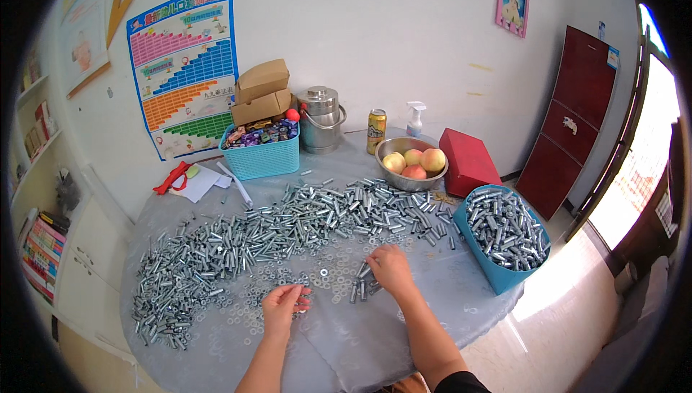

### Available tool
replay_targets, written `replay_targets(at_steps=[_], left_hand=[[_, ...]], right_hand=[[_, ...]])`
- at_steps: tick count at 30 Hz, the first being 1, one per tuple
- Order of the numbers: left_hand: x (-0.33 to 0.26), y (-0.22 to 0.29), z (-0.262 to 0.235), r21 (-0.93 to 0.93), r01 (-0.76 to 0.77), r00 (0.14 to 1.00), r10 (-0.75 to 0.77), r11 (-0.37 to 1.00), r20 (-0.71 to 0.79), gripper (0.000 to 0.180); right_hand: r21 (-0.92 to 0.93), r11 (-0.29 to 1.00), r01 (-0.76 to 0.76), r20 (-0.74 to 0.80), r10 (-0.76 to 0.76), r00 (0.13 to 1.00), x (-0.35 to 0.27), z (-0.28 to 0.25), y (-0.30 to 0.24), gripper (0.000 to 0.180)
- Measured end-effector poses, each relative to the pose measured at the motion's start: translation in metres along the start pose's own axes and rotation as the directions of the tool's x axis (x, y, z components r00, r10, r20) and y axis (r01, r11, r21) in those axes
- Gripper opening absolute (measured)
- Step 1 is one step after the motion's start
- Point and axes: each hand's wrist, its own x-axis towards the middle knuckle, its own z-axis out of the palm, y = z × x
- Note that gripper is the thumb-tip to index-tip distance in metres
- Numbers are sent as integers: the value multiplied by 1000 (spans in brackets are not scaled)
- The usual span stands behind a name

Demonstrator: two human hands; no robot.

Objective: The person sits at a table covered with a large pile of metal bolts and washers. They repeatedly pick up a bolt and a washer, thread the washer onto the bolt, and place the assembled unit into a blue plastic bin. The person continues this repetitive assembly process throughout the video.

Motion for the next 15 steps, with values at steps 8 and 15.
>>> replay_targets(at_steps=[8,15], left_hand=[[5,-1,-13,-23,-12,998,11,1000,-70,13],[19,0,-28,-48,-57,984,48,997,-172,13]], right_hand=[[-172,901,-399,-480,277,833,3,-44,45,9],[-171,793,-584,-429,474,769,-7,-30,81,17]])
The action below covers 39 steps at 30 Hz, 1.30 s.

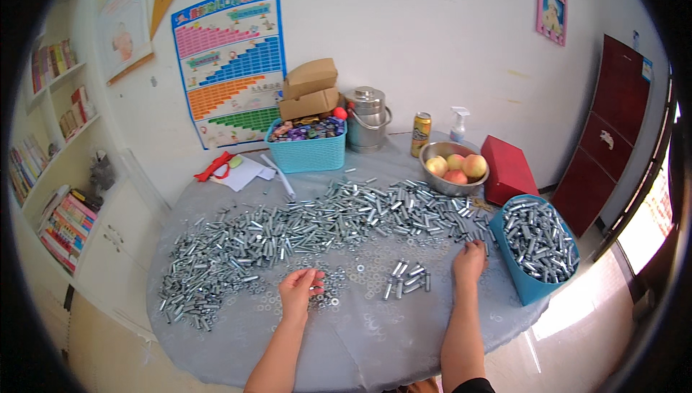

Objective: The person sits at a table covered with a large pile of metal bolts and washers. They repeatedly pick up a bolt and a washer, thread the washer onto the bolt, and place the assembled unit into a blue plastic bin. The person continues this repetitive assembly process throughout the video.

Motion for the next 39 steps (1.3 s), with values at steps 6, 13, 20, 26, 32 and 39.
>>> replay_targets(at_steps=[6,13,20,26,32,39], left_hand=[[17,18,-3,93,-57,995,64,994,-75,13],[87,-4,-23,714,-340,894,445,612,44,8],[108,2,-17,928,-373,761,568,-13,314,8],[107,1,-16,908,-414,706,608,-64,364,5],[66,13,-4,821,-523,705,658,229,265,9],[6,2,18,125,-258,954,232,958,190,13]], right_hand=[[-49,999,21,1,-21,1000,-1,-1,-2,20],[1,999,49,-30,-49,998,1,4,0,15],[21,998,61,0,-61,998,-1,2,-1,13],[334,942,-31,260,-61,964,-8,-6,-25,16],[816,212,-538,578,-337,743,-25,-1,-61,34],[703,173,-690,657,-530,536,-56,-23,-100,36]])
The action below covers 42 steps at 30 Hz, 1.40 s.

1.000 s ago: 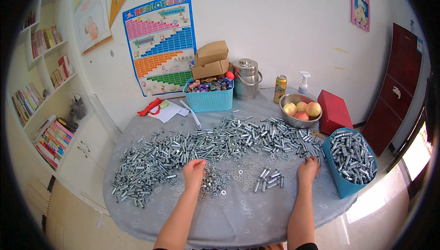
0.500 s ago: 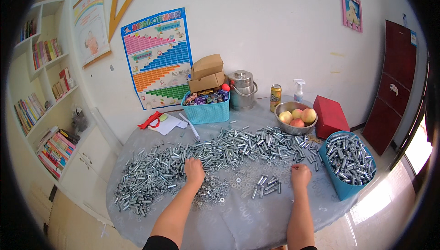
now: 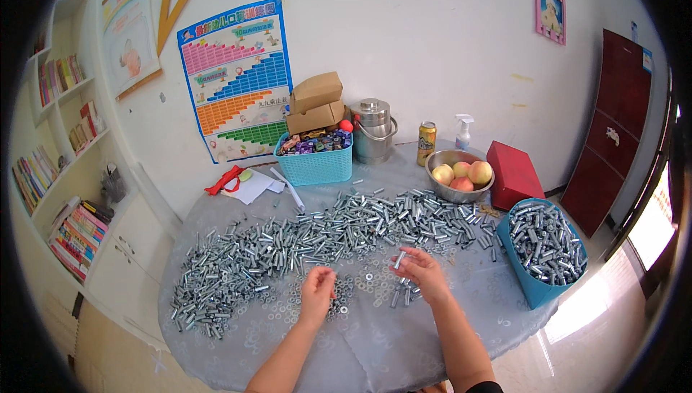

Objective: The person sits at a table covered with a large pile of metal bolts and washers. They repeatedly pick up a bolt and a washer, thread the washer onto the bolt, and place the assembled unit into a blue plastic bin. The person continues this repetitive assembly process throughout the video.

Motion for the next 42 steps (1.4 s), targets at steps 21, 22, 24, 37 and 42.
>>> replay_targets(at_steps=[21,22,24,37,42], left_hand=[[-32,-4,8,204,27,999,-36,979,41,17],[-33,0,10,209,-21,999,14,978,33,18],[-32,6,7,337,-29,997,1,941,82,20],[-38,-5,6,477,-19,997,-16,879,69,23],[-38,-4,9,182,92,982,-120,979,146,26]], right_hand=[[-724,417,549,433,-343,833,-19,62,25,22],[-729,416,543,425,-346,836,-19,63,26,22],[-731,413,543,428,-343,836,-19,64,26,23],[-695,371,616,504,-361,785,-21,76,36,21],[-657,577,485,342,-346,874,-26,82,48,25]])
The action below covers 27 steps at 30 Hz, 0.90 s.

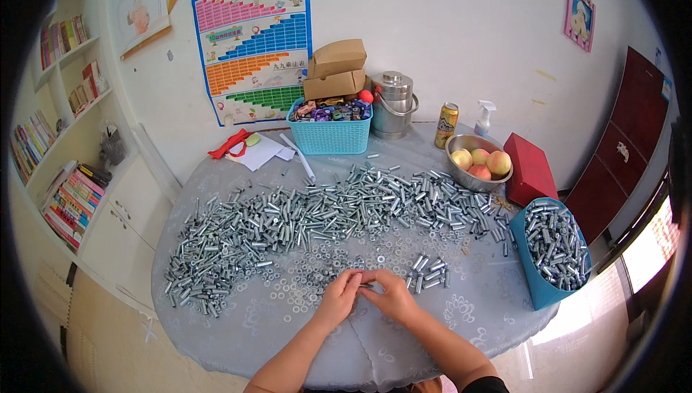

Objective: The person sits at a table covered with a large pile of metal bolts and washers. They repeatedly pick up a bolt and a washer, thread the washer onto the bolt, and place the assembled unit into a blue plastic bin. The person continues this repetitive assembly process throughout the video.

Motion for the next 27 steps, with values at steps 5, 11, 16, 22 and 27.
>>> replay_targets(at_steps=[5,11,16,22,27], left_hand=[[7,13,-21,-295,133,967,-188,946,-170,26],[9,13,-29,-439,167,954,-258,883,-154,25],[8,15,-24,-426,195,951,-276,884,-138,24],[8,18,-21,-397,265,943,-321,878,-81,22],[6,16,-22,-446,308,937,-348,840,-9,22]], right_hand=[[-176,980,-93,-51,86,995,3,1,1,19],[-494,866,75,125,-15,992,-4,10,9,16],[-355,935,-19,192,93,977,-6,9,11,12],[-254,933,-257,238,318,918,-12,-5,19,24],[-21,905,-425,218,419,881,-5,-13,10,29]])
